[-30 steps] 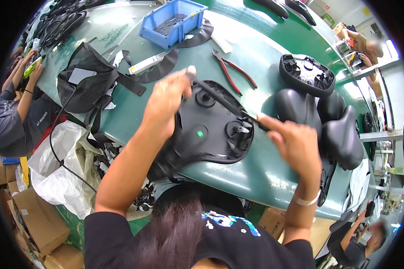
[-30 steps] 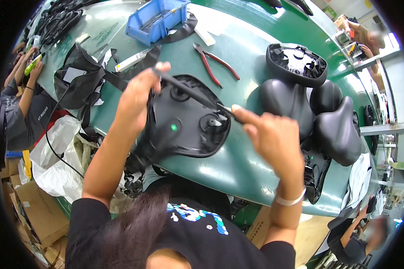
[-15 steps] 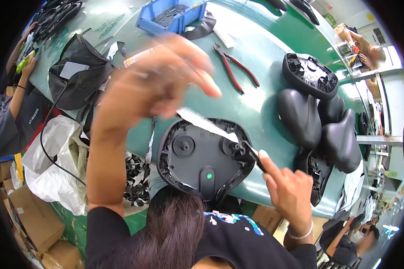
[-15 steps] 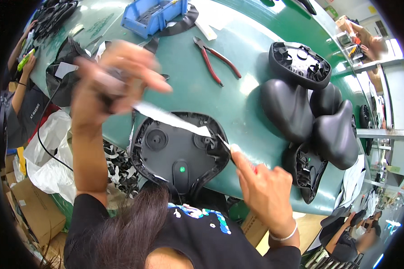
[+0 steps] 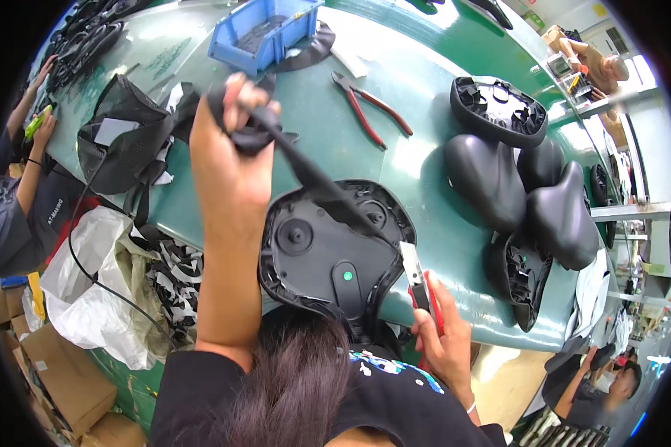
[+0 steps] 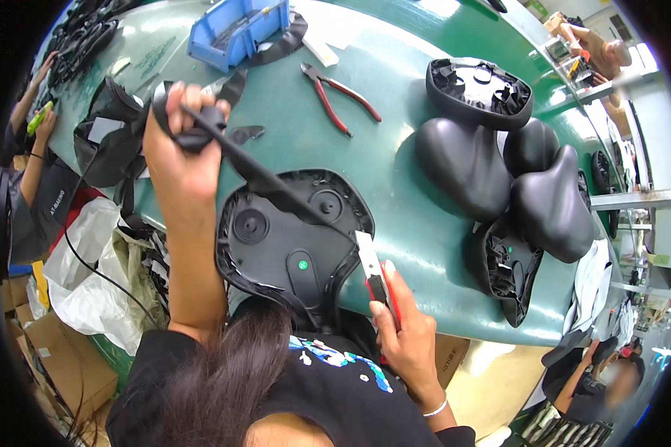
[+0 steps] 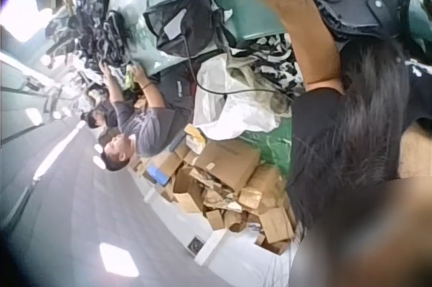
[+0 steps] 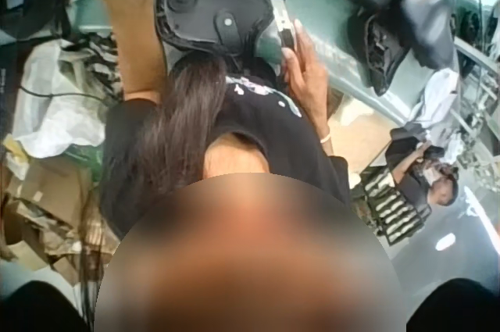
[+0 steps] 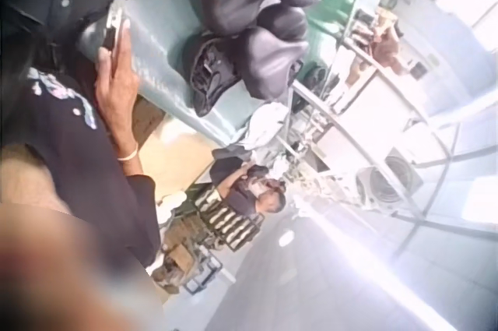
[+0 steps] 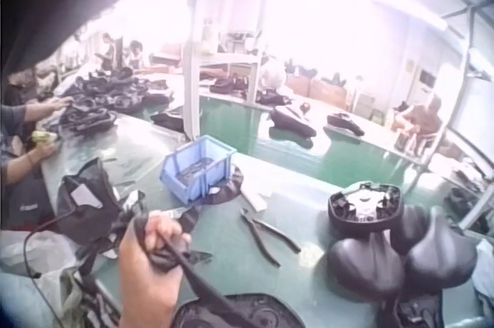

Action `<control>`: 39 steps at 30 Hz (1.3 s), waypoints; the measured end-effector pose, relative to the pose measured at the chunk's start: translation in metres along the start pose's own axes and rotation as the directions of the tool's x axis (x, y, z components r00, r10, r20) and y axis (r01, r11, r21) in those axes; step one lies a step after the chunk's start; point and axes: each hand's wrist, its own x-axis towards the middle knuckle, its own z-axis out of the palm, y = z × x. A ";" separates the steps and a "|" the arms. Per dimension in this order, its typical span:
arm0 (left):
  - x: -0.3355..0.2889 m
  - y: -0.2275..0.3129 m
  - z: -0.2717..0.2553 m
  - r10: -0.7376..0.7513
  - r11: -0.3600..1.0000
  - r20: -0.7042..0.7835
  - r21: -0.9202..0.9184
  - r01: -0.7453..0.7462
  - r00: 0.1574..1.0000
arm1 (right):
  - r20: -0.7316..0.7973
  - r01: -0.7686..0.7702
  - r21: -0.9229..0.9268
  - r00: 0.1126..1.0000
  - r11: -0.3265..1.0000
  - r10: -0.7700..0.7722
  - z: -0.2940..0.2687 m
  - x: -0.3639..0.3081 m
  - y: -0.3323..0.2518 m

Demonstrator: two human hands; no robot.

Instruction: The person uses a red utility knife to trim excess black material from the underside of bicycle seats. They repeatedly pick up a seat, cut along the edges, and place the finished item on a pile to the right. The process is repeated for multiple seats on a green assembly table.

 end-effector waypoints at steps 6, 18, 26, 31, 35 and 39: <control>-0.024 -0.001 0.017 -0.051 0.988 0.272 0.152 0.010 0.961 | 0.000 0.468 -0.400 0.860 0.788 -0.511 -0.002 0.054 -0.014; -0.047 0.094 -0.039 -0.259 0.917 0.514 0.396 0.042 0.817 | -0.150 0.368 0.022 0.921 0.930 -0.361 0.008 0.073 -0.027; -0.027 0.104 0.000 -0.461 -0.209 0.429 0.798 -0.565 0.777 | -0.243 0.581 -0.087 0.775 0.809 -0.583 -0.031 0.241 -0.101; 0.012 -0.024 0.030 -0.791 0.224 0.496 0.780 -0.585 0.359 | -0.712 0.241 -0.238 0.616 0.941 -0.338 -0.161 0.384 -0.152; 0.029 -0.113 0.012 -0.688 0.589 0.659 0.752 -0.298 0.304 | -0.651 0.247 -0.572 0.443 0.782 -0.616 -0.182 0.450 -0.173; 0.028 -0.123 -0.004 -0.743 0.665 0.526 0.646 0.374 0.414 | -0.445 0.408 -0.617 0.525 0.673 -0.725 -0.129 0.557 -0.202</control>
